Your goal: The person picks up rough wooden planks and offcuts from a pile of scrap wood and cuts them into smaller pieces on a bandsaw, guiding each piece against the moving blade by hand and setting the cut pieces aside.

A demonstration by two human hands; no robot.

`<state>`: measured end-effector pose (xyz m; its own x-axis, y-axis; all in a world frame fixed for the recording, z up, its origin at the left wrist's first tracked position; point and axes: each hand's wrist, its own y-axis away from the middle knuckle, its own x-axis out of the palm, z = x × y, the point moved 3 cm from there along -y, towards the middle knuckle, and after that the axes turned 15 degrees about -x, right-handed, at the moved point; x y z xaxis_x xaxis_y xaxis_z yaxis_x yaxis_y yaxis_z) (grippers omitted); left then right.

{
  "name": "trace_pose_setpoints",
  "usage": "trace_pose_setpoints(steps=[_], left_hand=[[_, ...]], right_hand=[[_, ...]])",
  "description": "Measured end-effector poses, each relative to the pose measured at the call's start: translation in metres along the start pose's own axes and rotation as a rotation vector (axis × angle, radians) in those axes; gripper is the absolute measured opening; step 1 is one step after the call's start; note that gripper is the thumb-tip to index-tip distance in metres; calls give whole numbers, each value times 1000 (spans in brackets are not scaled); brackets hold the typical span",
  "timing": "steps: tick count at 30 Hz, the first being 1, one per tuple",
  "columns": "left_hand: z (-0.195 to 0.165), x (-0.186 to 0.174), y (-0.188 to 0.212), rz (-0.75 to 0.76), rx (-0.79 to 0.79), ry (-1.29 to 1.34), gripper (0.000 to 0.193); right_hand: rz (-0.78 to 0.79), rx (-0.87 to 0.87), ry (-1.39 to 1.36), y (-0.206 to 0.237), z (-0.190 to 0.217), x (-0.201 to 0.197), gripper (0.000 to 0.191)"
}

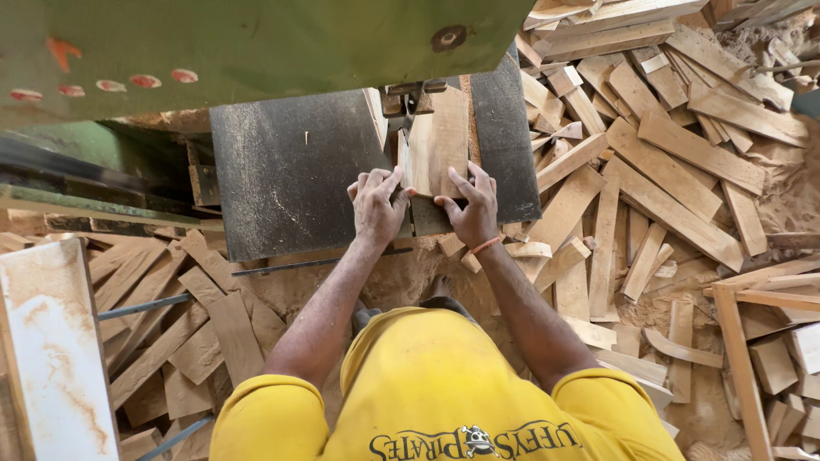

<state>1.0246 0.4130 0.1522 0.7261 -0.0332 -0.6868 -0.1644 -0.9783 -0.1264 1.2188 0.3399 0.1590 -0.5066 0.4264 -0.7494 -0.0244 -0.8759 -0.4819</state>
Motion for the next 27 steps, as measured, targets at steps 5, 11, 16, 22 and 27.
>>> trace_pose_setpoints(steps=[5,11,16,22,27], left_hand=[[-2,-6,7,-10,32,2,48],[-1,-2,3,-43,16,-8,50],[3,4,-2,-54,2,-34,51],[7,12,-5,-73,-32,-39,49],[14,17,-10,-68,-38,-41,50]], right_hand=[[-39,-19,-8,8,5,-6,62],[-41,8,-35,1,2,-2,59],[-22,-13,-26,-4,-4,2,59],[-19,-35,-17,-9,-10,6,58],[13,-11,-21,-8,-16,13,58]])
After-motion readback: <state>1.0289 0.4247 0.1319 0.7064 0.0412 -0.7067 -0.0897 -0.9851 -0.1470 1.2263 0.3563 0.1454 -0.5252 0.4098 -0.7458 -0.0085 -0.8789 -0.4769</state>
